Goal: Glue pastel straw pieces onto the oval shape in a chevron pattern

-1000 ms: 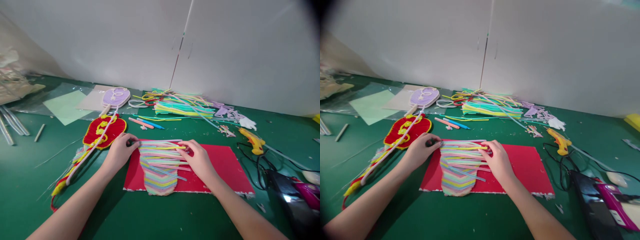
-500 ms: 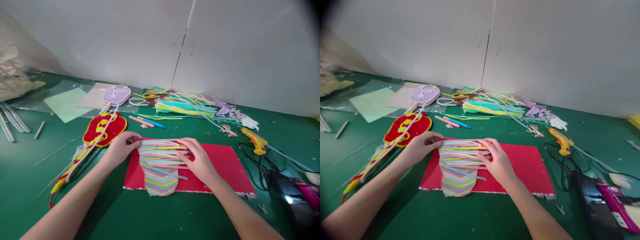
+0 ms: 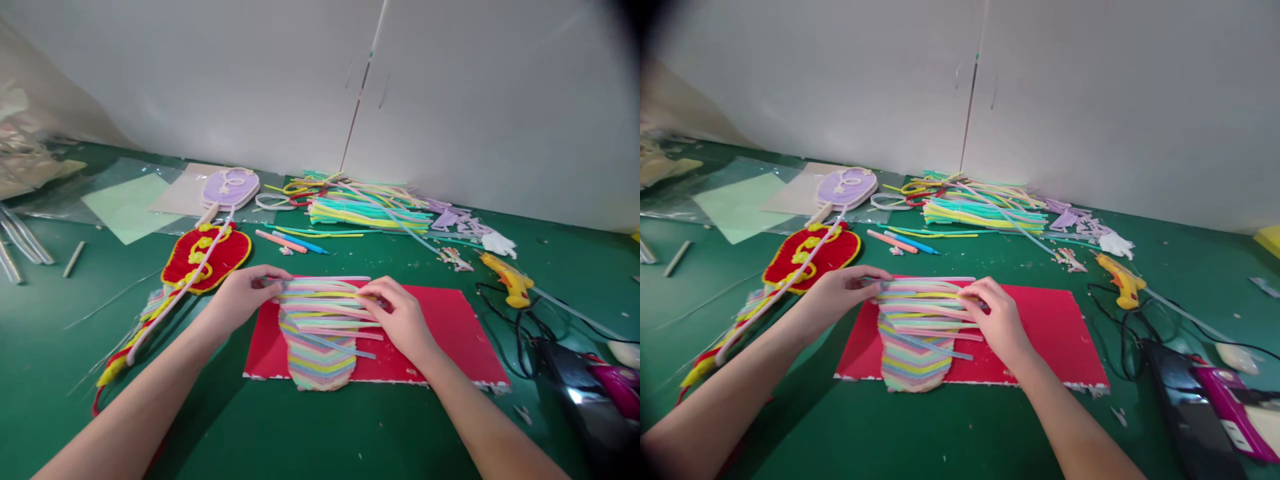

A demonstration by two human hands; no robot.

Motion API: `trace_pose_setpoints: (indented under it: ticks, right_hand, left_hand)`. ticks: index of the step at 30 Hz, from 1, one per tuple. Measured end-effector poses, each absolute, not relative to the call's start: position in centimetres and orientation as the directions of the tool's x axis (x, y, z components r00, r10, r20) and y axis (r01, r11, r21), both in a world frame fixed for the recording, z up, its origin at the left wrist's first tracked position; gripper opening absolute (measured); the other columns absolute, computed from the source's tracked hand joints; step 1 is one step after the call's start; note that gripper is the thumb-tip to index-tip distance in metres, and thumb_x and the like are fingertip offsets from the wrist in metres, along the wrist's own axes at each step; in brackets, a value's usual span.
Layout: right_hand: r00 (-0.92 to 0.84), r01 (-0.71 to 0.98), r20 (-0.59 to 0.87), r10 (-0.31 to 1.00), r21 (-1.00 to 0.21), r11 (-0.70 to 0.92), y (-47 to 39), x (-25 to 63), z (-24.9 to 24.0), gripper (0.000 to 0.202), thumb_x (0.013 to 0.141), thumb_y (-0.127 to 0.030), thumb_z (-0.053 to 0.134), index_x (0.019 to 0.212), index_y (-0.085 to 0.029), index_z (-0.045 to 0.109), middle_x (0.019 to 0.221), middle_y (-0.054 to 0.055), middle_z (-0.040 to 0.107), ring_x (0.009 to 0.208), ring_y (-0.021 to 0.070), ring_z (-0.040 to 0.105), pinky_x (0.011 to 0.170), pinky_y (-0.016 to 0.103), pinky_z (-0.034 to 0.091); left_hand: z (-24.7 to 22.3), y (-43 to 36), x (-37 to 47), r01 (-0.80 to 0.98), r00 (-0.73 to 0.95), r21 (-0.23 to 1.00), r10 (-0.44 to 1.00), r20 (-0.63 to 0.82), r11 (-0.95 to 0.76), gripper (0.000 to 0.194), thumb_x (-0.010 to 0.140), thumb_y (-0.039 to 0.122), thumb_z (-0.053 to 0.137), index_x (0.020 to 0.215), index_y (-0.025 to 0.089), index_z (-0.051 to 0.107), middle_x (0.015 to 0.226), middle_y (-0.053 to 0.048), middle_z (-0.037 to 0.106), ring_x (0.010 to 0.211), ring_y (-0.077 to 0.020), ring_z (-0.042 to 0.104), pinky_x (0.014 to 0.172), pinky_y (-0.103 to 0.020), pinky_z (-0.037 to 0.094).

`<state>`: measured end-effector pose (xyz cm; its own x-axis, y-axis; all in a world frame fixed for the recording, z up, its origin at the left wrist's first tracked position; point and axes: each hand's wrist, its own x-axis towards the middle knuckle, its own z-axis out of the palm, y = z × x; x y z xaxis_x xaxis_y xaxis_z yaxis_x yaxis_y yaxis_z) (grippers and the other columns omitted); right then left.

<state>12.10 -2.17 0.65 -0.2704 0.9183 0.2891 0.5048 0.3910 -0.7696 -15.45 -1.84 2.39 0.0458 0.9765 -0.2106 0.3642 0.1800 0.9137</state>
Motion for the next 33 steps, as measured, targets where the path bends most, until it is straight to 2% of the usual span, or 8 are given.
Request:
trace_pose_setpoints:
  ticks: [5, 8, 10, 14, 17, 21, 25, 33]
  right_hand:
    - [-0.227, 0.446, 0.207, 0.952, -0.847, 0.29, -2.8, 12.6, 2.1, 0.016, 0.085, -0.038, 0.06, 0.086, -0.023, 0.066, 0.086, 0.004, 0.062, 0.082, 0.0176, 0.062, 0.07, 0.03, 0.053]
    - [-0.235, 0.424, 0.148, 0.961, -0.874, 0.238, -3.3, 12.7, 2.4, 0.017, 0.084, -0.039, 0.062, 0.082, -0.022, 0.065, 0.084, 0.004, 0.063, 0.083, 0.0176, 0.062, 0.069, 0.029, 0.053]
    - [-0.235, 0.44, 0.131, 0.963, -0.869, 0.225, -3.5, 12.6, 2.1, 0.015, 0.083, -0.037, 0.062, 0.082, -0.022, 0.065, 0.085, 0.003, 0.064, 0.081, 0.0166, 0.062, 0.069, 0.028, 0.053]
    - [-0.27, 0.508, 0.12, 0.955, -0.825, 0.247, -3.4, 12.3, 1.1, 0.013, 0.084, -0.035, 0.061, 0.086, -0.023, 0.065, 0.086, 0.003, 0.065, 0.079, 0.0157, 0.063, 0.069, 0.028, 0.053]
    - [-0.307, 0.543, 0.117, 0.944, -0.794, 0.275, -3.3, 12.3, 0.8, 0.014, 0.084, -0.037, 0.06, 0.087, -0.024, 0.065, 0.086, 0.003, 0.067, 0.08, 0.0168, 0.064, 0.069, 0.028, 0.053]
    - [-0.346, 0.57, 0.17, 0.923, -0.743, 0.35, -3.5, 12.6, 0.9, 0.014, 0.084, -0.037, 0.061, 0.088, -0.025, 0.066, 0.088, 0.003, 0.069, 0.083, 0.0178, 0.065, 0.072, 0.031, 0.053]
    - [-0.386, 0.567, 0.28, 0.879, -0.679, 0.466, -3.5, 12.9, 1.0, 0.011, 0.086, -0.034, 0.06, 0.088, -0.026, 0.067, 0.084, 0.003, 0.068, 0.083, 0.0181, 0.063, 0.074, 0.032, 0.052]
    - [-0.379, 0.536, 0.323, 0.867, -0.687, 0.491, -4.2, 12.1, 1.6, 0.006, 0.088, -0.026, 0.059, 0.091, -0.026, 0.064, 0.083, 0.001, 0.067, 0.08, 0.0155, 0.061, 0.075, 0.032, 0.05]
  left_hand:
    - [3.2, -2.1, -15.6, 0.251, 0.058, 0.934, 0.959, -0.276, 0.254, 0.036, 0.069, 0.044, 0.067, 0.094, 0.018, 0.071, 0.088, -0.005, 0.072, 0.077, -0.0187, 0.066, 0.066, -0.028, 0.054]
    - [3.1, -2.0, -15.7, 0.25, 0.075, 0.919, 0.94, -0.332, 0.304, 0.038, 0.066, 0.044, 0.069, 0.095, 0.019, 0.07, 0.087, -0.004, 0.072, 0.076, -0.0179, 0.065, 0.062, -0.027, 0.053]
    - [2.7, -1.9, -15.6, 0.317, 0.069, 0.908, 0.947, -0.312, 0.276, 0.037, 0.068, 0.044, 0.067, 0.094, 0.019, 0.07, 0.085, -0.004, 0.072, 0.075, -0.0182, 0.065, 0.063, -0.027, 0.053]
    - [1.7, -2.0, -15.4, 0.528, 0.072, 0.842, 0.982, -0.177, 0.113, 0.031, 0.075, 0.043, 0.06, 0.093, 0.021, 0.072, 0.085, -0.003, 0.072, 0.076, -0.0199, 0.065, 0.066, -0.029, 0.051]
    - [1.4, -2.1, -15.2, 0.574, 0.099, 0.818, 0.987, -0.125, 0.046, 0.029, 0.077, 0.042, 0.057, 0.093, 0.023, 0.073, 0.091, -0.002, 0.073, 0.081, -0.0208, 0.065, 0.073, -0.03, 0.05]
    - [1.7, -2.2, -15.1, 0.566, 0.121, 0.824, 0.984, -0.132, 0.04, 0.029, 0.077, 0.04, 0.056, 0.093, 0.023, 0.073, 0.093, -0.002, 0.073, 0.083, -0.0215, 0.065, 0.073, -0.029, 0.05]
    - [2.0, -2.3, -15.0, 0.625, 0.142, 0.779, 0.988, -0.057, -0.045, 0.026, 0.079, 0.037, 0.055, 0.093, 0.025, 0.073, 0.096, -0.002, 0.071, 0.088, -0.0214, 0.064, 0.075, -0.028, 0.049]
    - [1.3, -2.0, -14.9, 0.571, 0.178, 0.819, 0.982, -0.061, -0.053, 0.026, 0.083, 0.035, 0.052, 0.093, 0.024, 0.074, 0.096, -0.003, 0.068, 0.089, -0.0196, 0.063, 0.074, -0.026, 0.048]
